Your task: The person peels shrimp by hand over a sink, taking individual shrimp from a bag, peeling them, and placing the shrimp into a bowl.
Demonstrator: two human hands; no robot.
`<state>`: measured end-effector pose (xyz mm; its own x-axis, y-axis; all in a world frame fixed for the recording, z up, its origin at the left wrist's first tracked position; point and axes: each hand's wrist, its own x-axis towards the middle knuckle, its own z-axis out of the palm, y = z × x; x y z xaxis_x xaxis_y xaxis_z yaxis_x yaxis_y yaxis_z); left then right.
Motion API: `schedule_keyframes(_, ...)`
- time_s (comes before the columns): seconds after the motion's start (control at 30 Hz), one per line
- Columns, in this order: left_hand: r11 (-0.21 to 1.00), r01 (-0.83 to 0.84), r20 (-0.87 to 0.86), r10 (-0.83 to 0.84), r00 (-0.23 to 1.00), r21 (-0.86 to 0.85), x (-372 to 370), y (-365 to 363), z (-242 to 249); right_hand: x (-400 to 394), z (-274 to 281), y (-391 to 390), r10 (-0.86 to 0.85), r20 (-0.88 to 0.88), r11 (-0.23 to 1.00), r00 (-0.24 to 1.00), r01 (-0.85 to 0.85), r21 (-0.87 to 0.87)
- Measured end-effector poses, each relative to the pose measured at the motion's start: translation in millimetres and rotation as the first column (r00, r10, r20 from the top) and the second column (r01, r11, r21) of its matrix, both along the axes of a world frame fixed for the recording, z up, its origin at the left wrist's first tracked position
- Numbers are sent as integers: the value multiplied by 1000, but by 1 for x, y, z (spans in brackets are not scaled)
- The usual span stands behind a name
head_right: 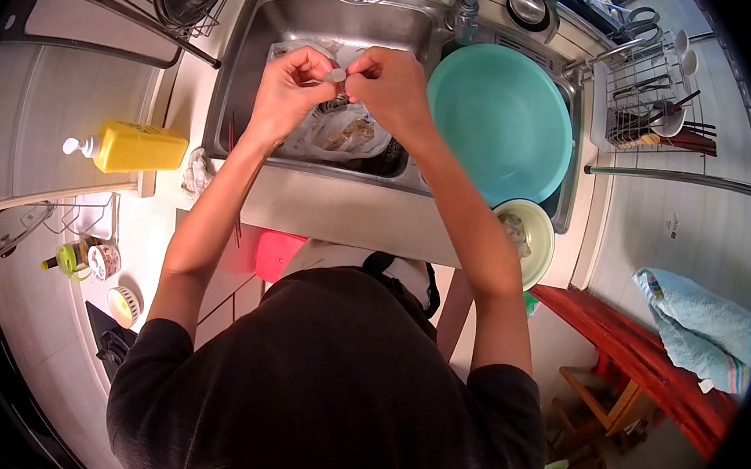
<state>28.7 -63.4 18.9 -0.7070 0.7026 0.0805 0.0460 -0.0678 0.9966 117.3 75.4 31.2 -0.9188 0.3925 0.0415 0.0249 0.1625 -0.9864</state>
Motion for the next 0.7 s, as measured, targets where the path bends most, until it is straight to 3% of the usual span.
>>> schedule_keyframes(0.13,1000,-16,28,16,999,15,1,2,0,2,0,0,-26,-19,1000,999,26,-8)
schedule_keyframes(0.23,999,0,27,-1,1000,36,1,4,-3,5,-2,4,-43,-50,992,998,37,-120)
schedule_keyframes(0.3,999,5,16,-6,1000,33,1,4,-2,8,1,7,-2,21,983,1000,6,-183)
schedule_keyframes(0.43,1000,-8,13,8,1000,-25,-1,-4,7,15,2,15,-48,82,995,995,55,-78)
schedule_keyframes(0.7,999,-14,-60,12,998,-38,-1,-10,22,22,17,15,-8,-19,982,1000,5,-188)
